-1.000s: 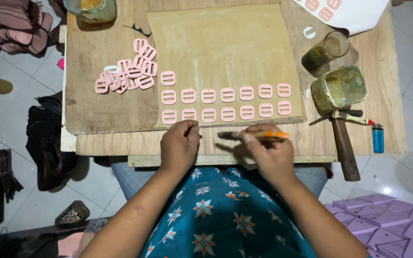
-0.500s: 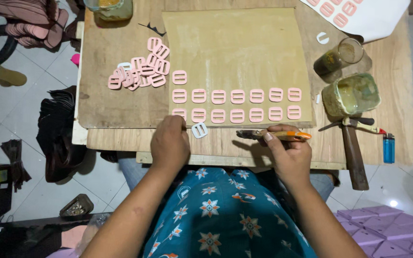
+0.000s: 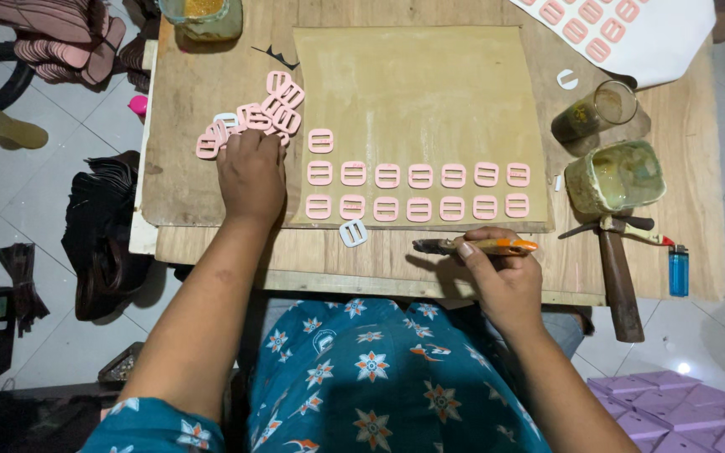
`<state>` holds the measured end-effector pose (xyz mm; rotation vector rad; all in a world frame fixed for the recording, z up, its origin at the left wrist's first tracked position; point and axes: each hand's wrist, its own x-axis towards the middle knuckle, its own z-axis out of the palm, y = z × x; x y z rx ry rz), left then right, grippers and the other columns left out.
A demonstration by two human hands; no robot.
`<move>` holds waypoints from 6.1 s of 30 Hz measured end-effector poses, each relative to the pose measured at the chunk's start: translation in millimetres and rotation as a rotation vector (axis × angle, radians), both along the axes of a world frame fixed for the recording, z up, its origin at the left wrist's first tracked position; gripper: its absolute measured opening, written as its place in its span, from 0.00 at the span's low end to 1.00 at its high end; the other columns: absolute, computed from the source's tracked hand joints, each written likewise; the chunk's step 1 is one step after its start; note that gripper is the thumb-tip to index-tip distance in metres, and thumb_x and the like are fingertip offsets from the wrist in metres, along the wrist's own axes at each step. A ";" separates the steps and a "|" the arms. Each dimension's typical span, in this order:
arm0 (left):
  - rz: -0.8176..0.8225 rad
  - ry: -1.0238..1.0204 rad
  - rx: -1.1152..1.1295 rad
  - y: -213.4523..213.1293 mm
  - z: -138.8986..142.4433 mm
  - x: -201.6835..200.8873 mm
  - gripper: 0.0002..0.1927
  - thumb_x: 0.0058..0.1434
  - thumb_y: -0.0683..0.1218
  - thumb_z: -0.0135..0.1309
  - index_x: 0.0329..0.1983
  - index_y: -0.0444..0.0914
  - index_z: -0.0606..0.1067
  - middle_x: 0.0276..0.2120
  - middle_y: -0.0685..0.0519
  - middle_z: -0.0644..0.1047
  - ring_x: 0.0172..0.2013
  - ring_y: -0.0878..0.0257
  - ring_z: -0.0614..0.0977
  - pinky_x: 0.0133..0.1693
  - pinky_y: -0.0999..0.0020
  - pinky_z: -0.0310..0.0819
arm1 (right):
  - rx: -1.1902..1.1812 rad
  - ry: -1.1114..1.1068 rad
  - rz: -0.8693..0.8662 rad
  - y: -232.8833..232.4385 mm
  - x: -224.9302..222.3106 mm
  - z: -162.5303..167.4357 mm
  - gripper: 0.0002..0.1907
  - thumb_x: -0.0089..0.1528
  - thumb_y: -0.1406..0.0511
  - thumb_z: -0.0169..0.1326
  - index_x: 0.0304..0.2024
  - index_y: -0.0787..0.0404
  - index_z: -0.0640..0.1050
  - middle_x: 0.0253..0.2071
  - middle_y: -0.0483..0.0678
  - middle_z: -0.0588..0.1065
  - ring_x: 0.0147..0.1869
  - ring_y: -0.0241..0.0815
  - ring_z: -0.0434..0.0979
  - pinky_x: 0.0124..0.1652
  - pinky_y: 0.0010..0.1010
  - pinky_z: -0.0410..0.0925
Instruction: The person sits at a workbench and applies glue with a brush to small plastic buckle pieces, then places each coated buckle in rows on a board to build a grid of finished pieces.
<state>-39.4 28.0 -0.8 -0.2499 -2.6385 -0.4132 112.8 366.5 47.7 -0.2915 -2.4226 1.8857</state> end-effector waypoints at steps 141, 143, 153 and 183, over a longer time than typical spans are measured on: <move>-0.171 -0.785 1.441 112.0 78.3 122.3 0.11 0.65 0.38 0.55 0.48 0.29 0.77 0.34 0.51 0.82 0.33 0.72 0.80 0.36 0.78 0.74 | -0.196 0.236 0.158 -25.6 -1.0 48.8 0.13 0.66 0.73 0.56 0.52 0.69 0.70 0.52 0.58 0.79 0.55 0.44 0.82 0.56 0.32 0.75; -0.155 -0.792 1.479 112.7 77.8 121.1 0.11 0.64 0.38 0.54 0.49 0.28 0.77 0.36 0.51 0.83 0.35 0.71 0.82 0.38 0.79 0.76 | -0.125 0.282 0.219 -28.3 0.1 51.1 0.12 0.66 0.74 0.56 0.51 0.69 0.71 0.53 0.58 0.79 0.57 0.44 0.81 0.58 0.32 0.73; -0.072 -0.728 1.481 108.6 66.5 117.9 0.10 0.65 0.39 0.55 0.46 0.28 0.79 0.32 0.50 0.81 0.31 0.72 0.79 0.33 0.78 0.73 | 0.100 0.291 0.416 -30.3 3.2 62.6 0.08 0.63 0.73 0.59 0.45 0.67 0.75 0.48 0.55 0.80 0.52 0.43 0.83 0.52 0.30 0.75; 0.281 -0.277 0.908 10.1 -6.3 95.7 0.10 0.66 0.42 0.54 0.46 0.31 0.79 0.32 0.51 0.80 0.32 0.66 0.79 0.37 0.71 0.74 | -0.186 0.016 0.033 -16.3 7.9 19.3 0.11 0.65 0.71 0.55 0.49 0.69 0.73 0.49 0.56 0.81 0.51 0.39 0.82 0.52 0.30 0.74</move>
